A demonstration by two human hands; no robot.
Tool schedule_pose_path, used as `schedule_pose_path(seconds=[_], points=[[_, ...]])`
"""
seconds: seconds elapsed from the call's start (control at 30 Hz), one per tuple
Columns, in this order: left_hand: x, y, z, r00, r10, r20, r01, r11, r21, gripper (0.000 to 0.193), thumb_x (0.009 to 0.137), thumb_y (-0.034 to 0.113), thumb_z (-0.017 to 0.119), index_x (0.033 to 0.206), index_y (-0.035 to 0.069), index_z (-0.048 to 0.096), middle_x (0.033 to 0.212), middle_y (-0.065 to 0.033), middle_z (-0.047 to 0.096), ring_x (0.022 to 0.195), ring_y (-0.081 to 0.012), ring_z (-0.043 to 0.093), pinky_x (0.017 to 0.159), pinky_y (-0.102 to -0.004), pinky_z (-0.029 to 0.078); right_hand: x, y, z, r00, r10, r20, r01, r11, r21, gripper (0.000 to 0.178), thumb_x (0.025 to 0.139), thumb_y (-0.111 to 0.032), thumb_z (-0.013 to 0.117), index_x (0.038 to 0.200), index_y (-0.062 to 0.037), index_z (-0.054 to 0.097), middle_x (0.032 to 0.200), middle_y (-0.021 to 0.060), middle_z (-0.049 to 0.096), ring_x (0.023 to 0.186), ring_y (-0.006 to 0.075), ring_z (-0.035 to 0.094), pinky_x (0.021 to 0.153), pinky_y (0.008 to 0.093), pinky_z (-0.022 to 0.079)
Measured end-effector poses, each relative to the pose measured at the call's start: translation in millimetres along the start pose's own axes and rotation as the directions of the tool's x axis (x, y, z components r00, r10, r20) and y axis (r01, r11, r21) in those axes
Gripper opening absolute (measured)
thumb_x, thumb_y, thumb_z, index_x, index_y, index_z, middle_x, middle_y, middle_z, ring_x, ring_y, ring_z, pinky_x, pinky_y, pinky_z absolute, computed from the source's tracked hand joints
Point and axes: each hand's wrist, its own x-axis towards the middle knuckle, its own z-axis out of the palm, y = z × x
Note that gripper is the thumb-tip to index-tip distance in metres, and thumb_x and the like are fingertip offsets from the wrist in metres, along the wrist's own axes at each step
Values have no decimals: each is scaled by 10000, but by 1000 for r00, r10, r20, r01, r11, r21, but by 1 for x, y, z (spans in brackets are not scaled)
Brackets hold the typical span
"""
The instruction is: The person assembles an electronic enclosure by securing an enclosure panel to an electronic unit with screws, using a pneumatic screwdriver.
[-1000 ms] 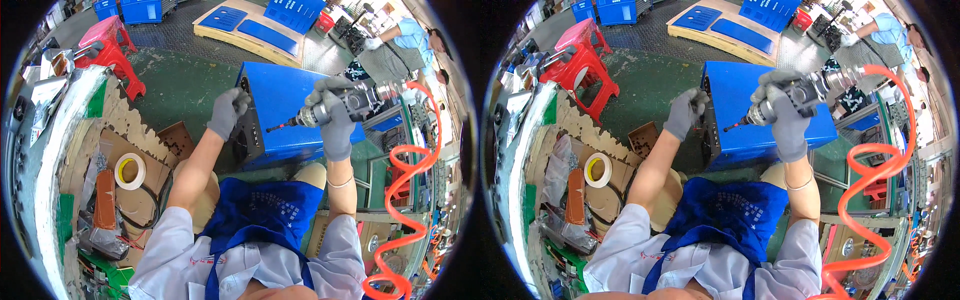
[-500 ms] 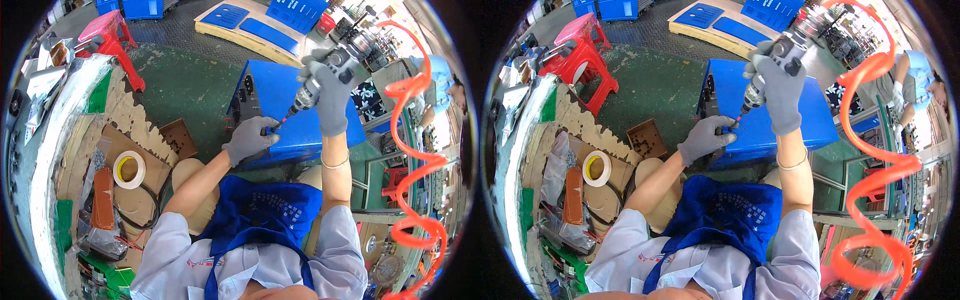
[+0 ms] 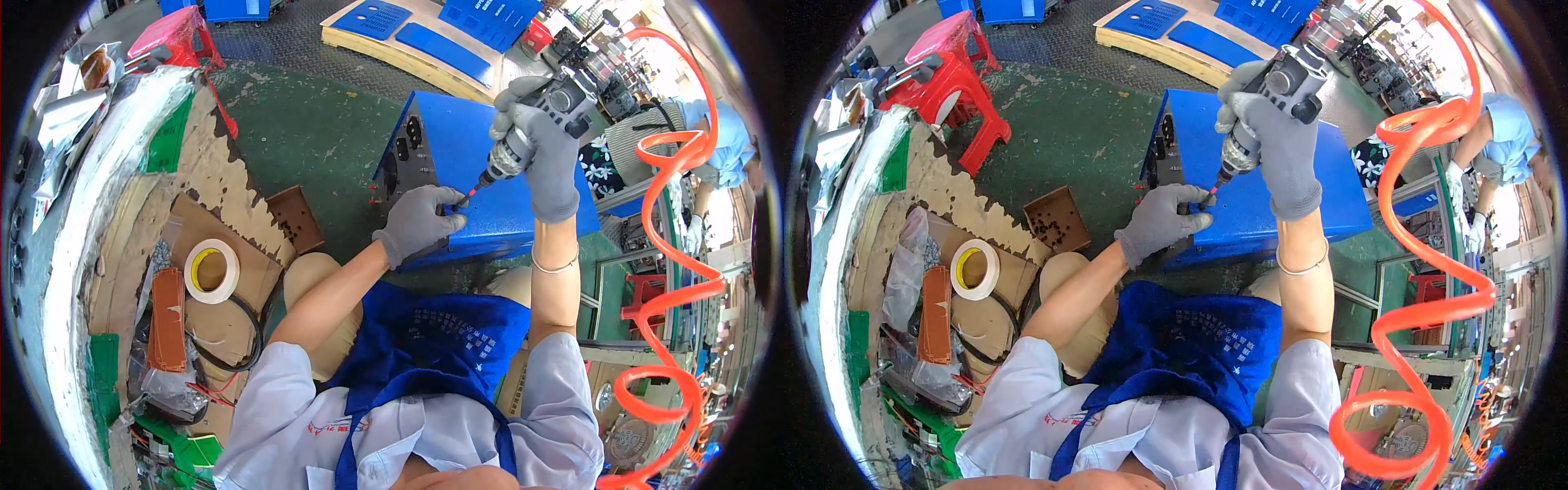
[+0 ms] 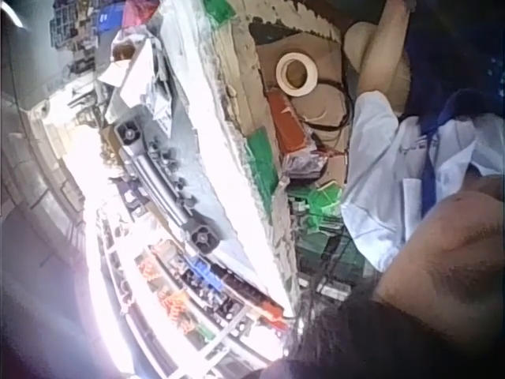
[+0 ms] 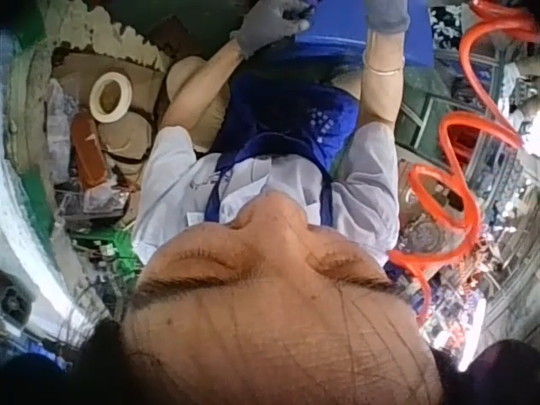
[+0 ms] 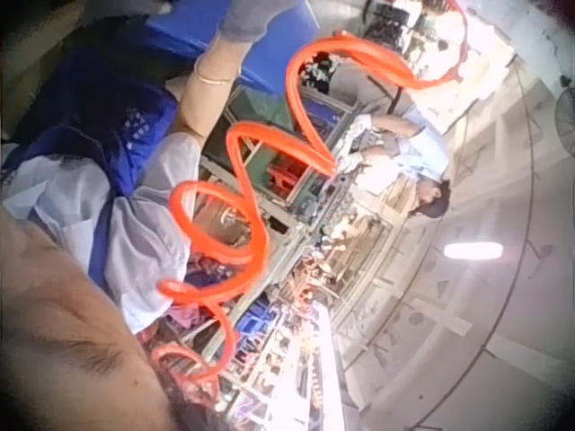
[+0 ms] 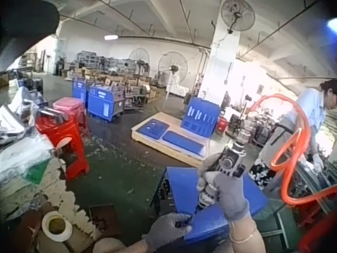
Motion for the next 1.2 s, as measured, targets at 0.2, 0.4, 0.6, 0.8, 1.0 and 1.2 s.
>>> schedule_pose_path(seconds=[0.2,0.4,0.6,0.8,1.0,1.2], points=[[4,-6,3,1000,3,3,-3,1000,-18,318,772,220,726,1033,37,707,989,-95,695,910,-178,649,849,-318,490,-2,-1,-6,999,-16,-46,16,1000,6,226,789,2,568,1015,14,579,853,132,648,662,162,632,581,293,540],[7,-9,2,1000,9,-8,-9,997,-71,300,779,237,707,1029,72,719,962,-123,707,874,-236,678,797,-339,501,-5,-5,-5,997,-55,-52,54,998,-16,230,790,5,560,1019,21,573,851,136,646,653,167,634,579,300,544],[7,-9,5,998,52,-37,-54,996,-67,285,786,240,709,1011,66,723,948,-120,708,845,-227,678,785,-334,501,-7,-4,-10,994,-53,-99,54,999,3,257,802,3,547,1058,28,568,865,146,650,669,174,641,589,295,542],[9,-16,-1,987,111,-112,-106,993,50,206,796,192,728,939,43,728,823,-84,675,768,-151,625,702,-294,479,-26,-20,-21,991,22,-135,-10,996,93,305,848,-51,523,1138,38,550,898,141,625,710,177,608,625,313,532],[10,-15,-3,954,176,-242,-207,972,-109,171,811,178,696,897,33,719,846,-84,691,764,-160,624,695,-332,481,-61,-19,-40,925,-254,-283,336,894,296,382,818,-103,516,1187,-9,488,951,155,595,778,221,554,692,378,507],[22,-120,-67,646,-663,-379,-248,287,-925,110,935,206,574,919,97,572,746,-52,584,628,-201,556,533,-286,461,-132,-4,-49,859,-446,-252,510,790,340,458,750,-136,565,1203,-89,515,961,77,497,769,191,494,625,339,452]])
